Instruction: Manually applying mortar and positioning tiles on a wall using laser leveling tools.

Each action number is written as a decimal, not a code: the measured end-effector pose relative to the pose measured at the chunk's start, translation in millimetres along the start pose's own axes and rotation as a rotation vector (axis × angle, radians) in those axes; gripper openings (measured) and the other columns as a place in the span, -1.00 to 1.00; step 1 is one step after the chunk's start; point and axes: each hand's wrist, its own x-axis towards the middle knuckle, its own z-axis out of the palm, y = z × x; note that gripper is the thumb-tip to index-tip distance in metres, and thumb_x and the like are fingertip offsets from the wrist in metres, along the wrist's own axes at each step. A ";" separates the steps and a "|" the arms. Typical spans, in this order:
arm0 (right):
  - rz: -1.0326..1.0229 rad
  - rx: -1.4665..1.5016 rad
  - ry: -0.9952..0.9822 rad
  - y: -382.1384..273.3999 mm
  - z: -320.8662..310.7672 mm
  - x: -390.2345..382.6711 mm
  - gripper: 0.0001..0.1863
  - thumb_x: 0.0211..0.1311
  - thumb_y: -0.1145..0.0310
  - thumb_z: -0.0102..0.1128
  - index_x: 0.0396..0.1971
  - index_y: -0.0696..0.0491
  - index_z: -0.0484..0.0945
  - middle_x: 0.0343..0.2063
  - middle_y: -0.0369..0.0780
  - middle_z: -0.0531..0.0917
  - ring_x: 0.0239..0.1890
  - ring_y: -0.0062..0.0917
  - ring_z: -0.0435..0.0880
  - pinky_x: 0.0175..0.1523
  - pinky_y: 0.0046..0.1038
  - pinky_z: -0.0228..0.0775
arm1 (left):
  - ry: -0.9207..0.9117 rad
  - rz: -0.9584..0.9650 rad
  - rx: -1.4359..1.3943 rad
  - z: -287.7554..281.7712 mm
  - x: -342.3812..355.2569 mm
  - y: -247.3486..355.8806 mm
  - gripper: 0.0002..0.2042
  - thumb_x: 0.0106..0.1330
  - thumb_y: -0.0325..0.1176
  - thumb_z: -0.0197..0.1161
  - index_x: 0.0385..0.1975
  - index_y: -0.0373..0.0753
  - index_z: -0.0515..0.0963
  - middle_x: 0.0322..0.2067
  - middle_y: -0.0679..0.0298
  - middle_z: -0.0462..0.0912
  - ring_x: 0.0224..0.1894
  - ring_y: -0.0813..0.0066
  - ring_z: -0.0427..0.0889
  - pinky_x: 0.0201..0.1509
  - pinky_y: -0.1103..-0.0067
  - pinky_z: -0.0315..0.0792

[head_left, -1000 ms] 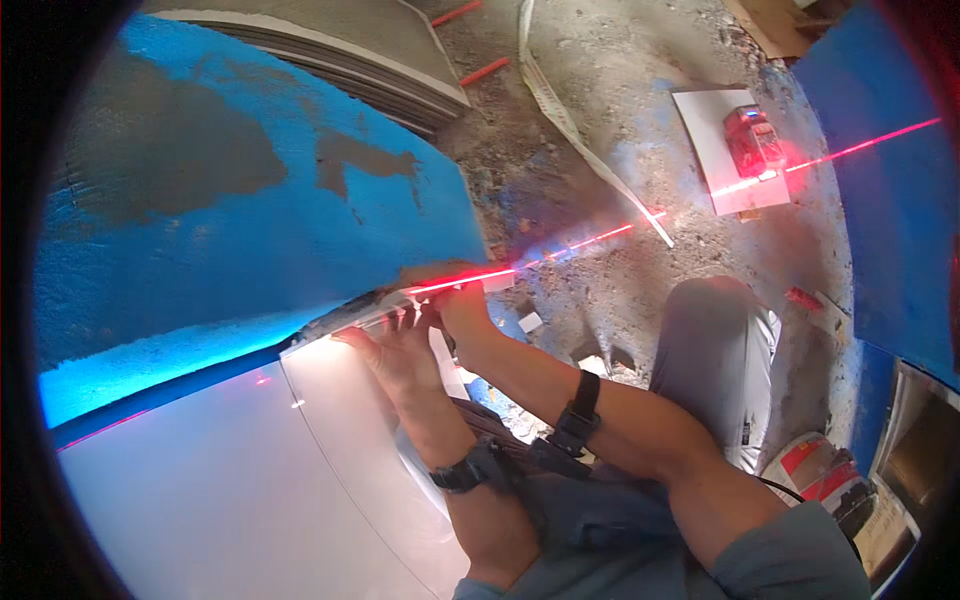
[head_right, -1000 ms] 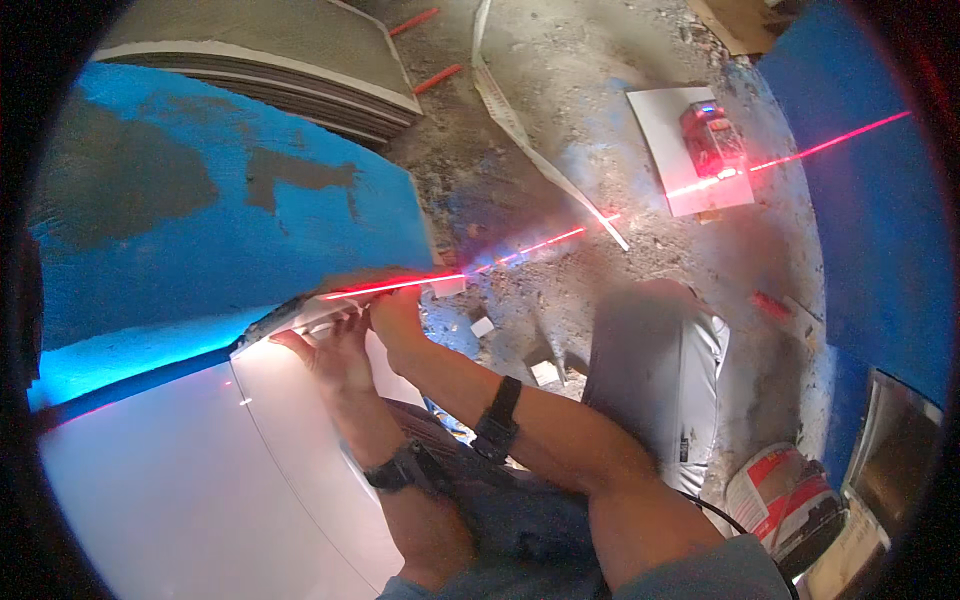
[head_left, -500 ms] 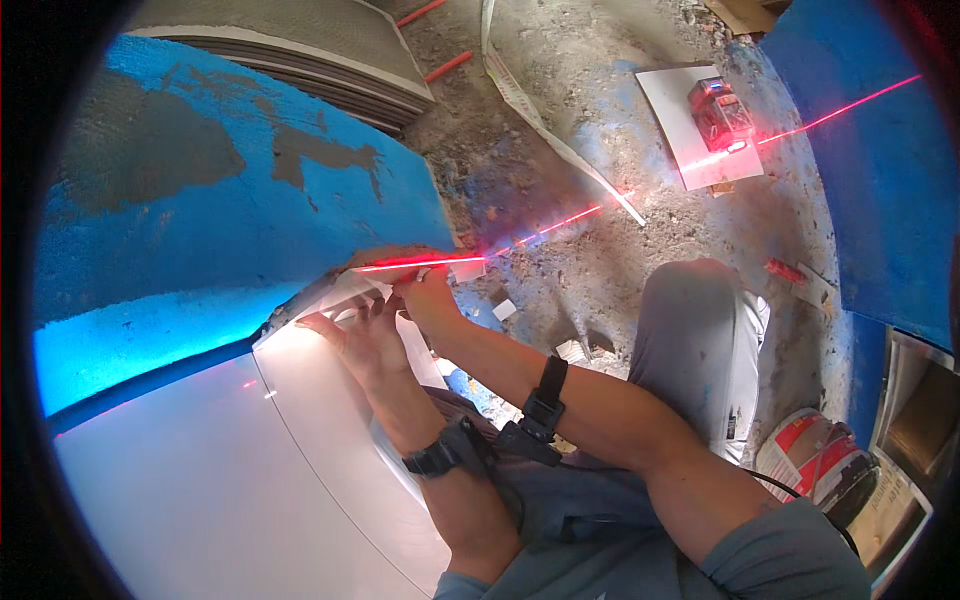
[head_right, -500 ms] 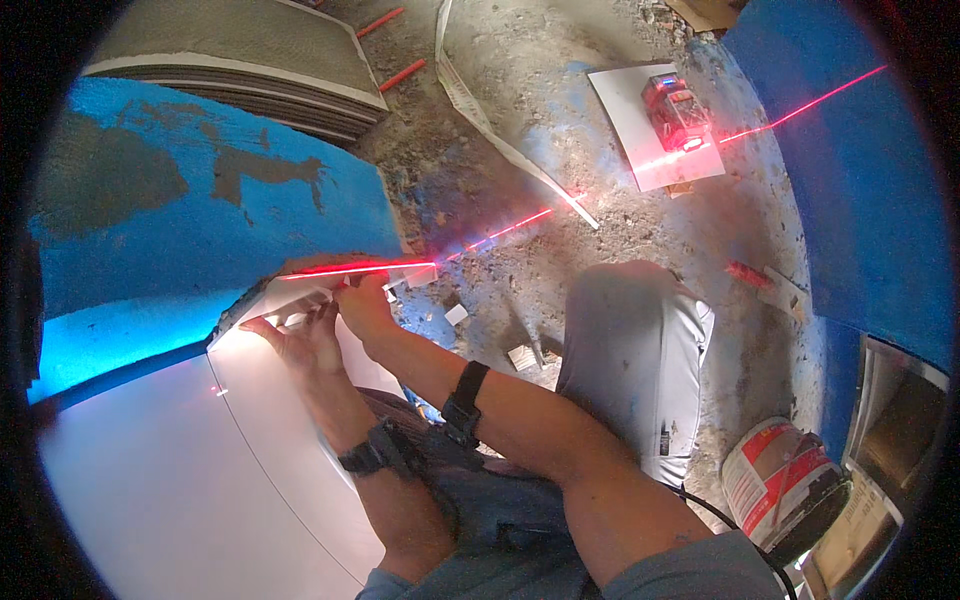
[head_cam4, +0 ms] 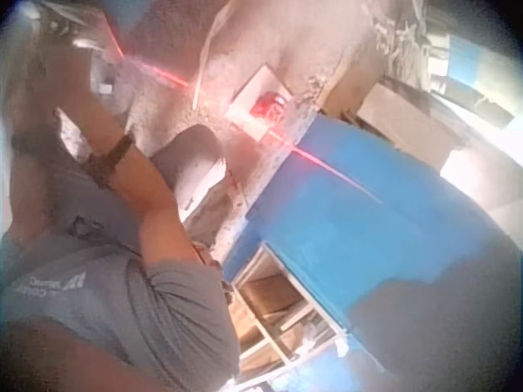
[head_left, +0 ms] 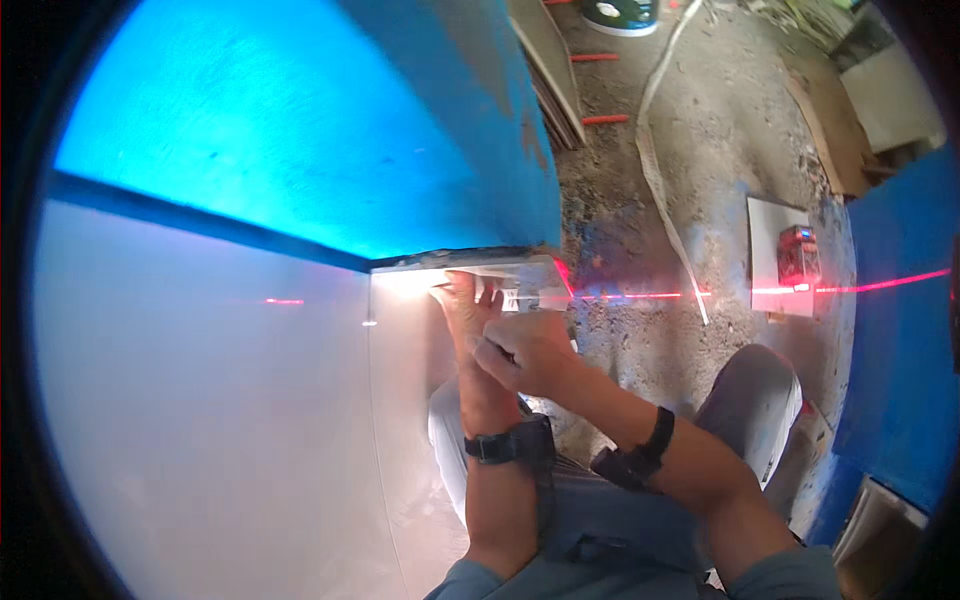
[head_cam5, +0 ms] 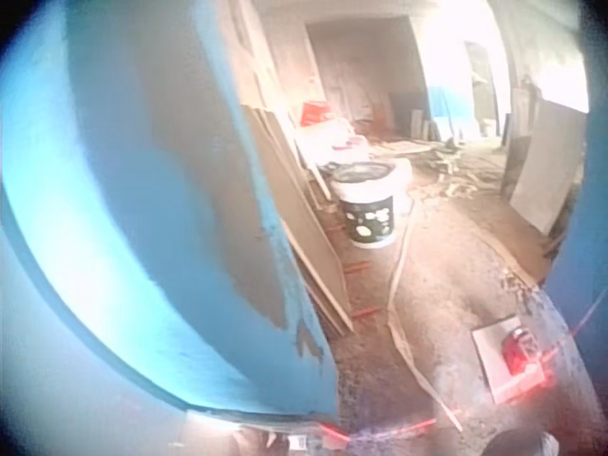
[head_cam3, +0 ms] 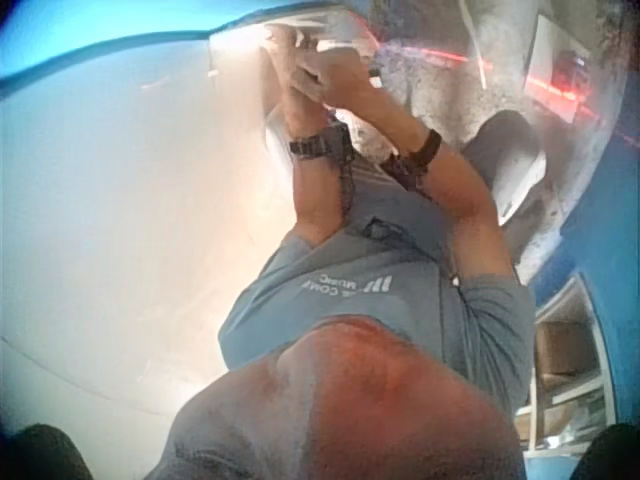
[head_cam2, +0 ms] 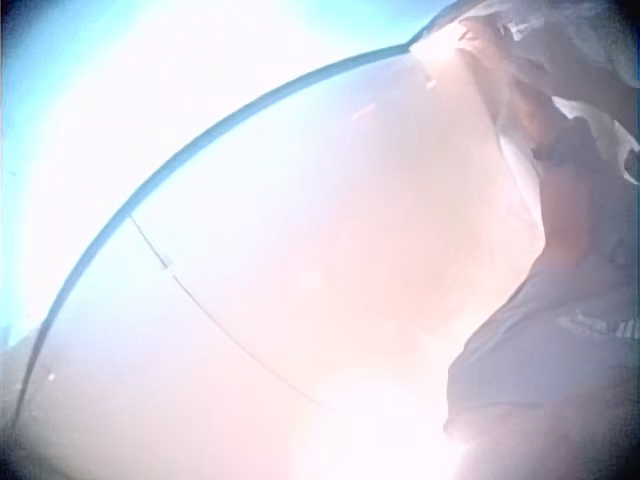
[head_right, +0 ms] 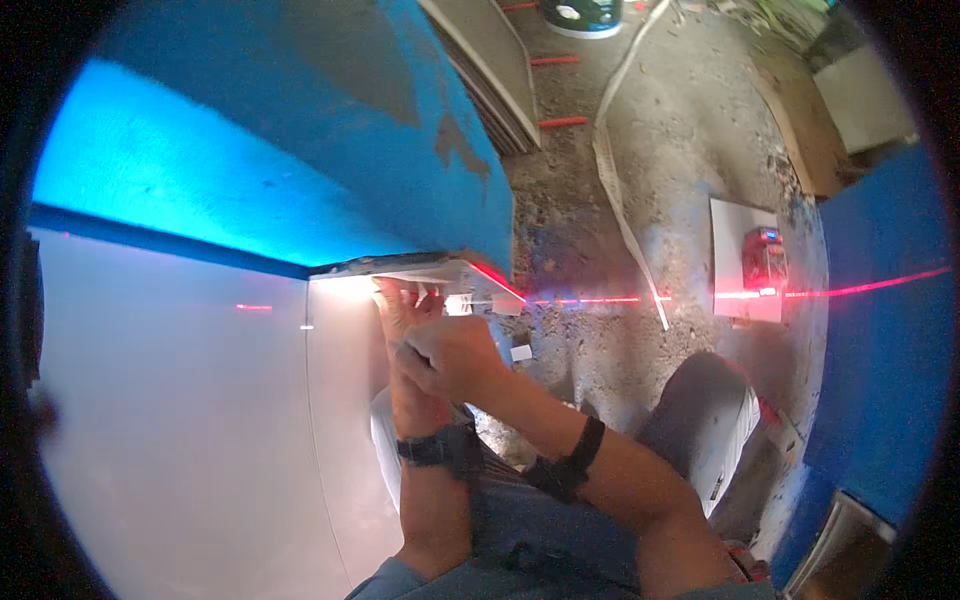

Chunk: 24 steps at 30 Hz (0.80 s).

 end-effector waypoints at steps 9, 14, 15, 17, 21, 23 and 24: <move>0.415 0.121 -0.077 19.8 18.0 20.9 -0.57 0.33 0.09 0.07 -0.59 0.11 0.59 -0.65 -0.04 0.56 -0.59 -0.18 0.59 -0.46 -0.25 0.33 | -0.163 0.270 -0.009 43.9 -30.8 -2.7 -0.14 0.32 -0.21 0.31 0.37 -0.23 -0.24 -0.02 0.13 0.46 -0.02 0.37 0.51 0.07 0.40 0.47; 0.178 0.105 -0.028 31.6 18.2 26.8 -0.70 0.27 0.24 0.13 -0.56 0.13 0.59 -0.73 -0.12 0.48 -0.67 -0.45 0.45 -0.46 -0.35 0.28 | -0.155 0.176 0.001 45.4 -30.0 -1.4 -0.28 0.41 -0.26 0.18 0.36 -0.17 -0.20 0.09 0.05 0.39 0.05 0.32 0.49 0.13 0.37 0.45; 0.187 0.089 -0.024 27.7 17.1 33.2 -0.70 0.27 0.24 0.13 -0.56 0.13 0.59 -0.73 -0.12 0.48 -0.67 -0.45 0.45 -0.46 -0.35 0.28 | -0.162 0.161 -0.005 53.0 -35.7 4.3 -0.28 0.41 -0.26 0.18 0.36 -0.17 -0.20 0.09 0.05 0.39 0.05 0.32 0.49 0.13 0.37 0.45; -0.093 -0.005 0.145 22.5 12.4 40.0 -0.75 0.26 0.27 0.13 -0.20 0.09 0.65 -0.59 -0.09 0.61 -0.53 -0.25 0.61 -0.32 -0.31 0.41 | -0.181 0.300 0.043 74.3 -54.1 11.0 -0.34 0.48 -0.21 0.05 0.38 -0.13 -0.23 0.16 0.03 0.35 0.11 0.28 0.46 0.15 0.35 0.44; -0.170 -0.035 0.077 26.7 11.3 39.7 -0.64 0.25 0.32 0.15 0.01 0.12 0.57 -0.33 -0.03 0.69 -0.29 -0.17 0.70 -0.11 -0.27 0.47 | -0.322 0.183 -0.211 53.9 -33.7 5.2 -0.51 0.55 -0.06 -0.22 0.37 -0.12 -0.02 0.17 0.07 0.36 0.16 0.30 0.41 0.18 0.36 0.41; -0.148 -0.023 0.053 25.9 11.4 38.3 -0.64 0.25 0.33 0.16 0.01 0.13 0.58 -0.32 -0.04 0.70 -0.29 -0.22 0.71 -0.14 -0.31 0.49 | -0.259 0.158 -0.095 45.9 -25.3 -0.7 -0.51 0.57 -0.03 -0.36 0.38 -0.10 0.03 0.18 0.10 0.36 0.19 0.29 0.38 0.25 0.34 0.32; -0.143 -0.040 0.066 27.7 11.0 37.5 -0.67 0.25 0.32 0.15 -0.03 0.13 0.59 -0.36 -0.04 0.69 -0.33 -0.22 0.70 -0.20 -0.30 0.48 | -0.274 0.192 -0.068 54.5 -32.7 0.8 -0.46 0.53 -0.05 -0.19 0.40 -0.11 -0.03 0.20 0.10 0.34 0.21 0.28 0.35 0.28 0.34 0.28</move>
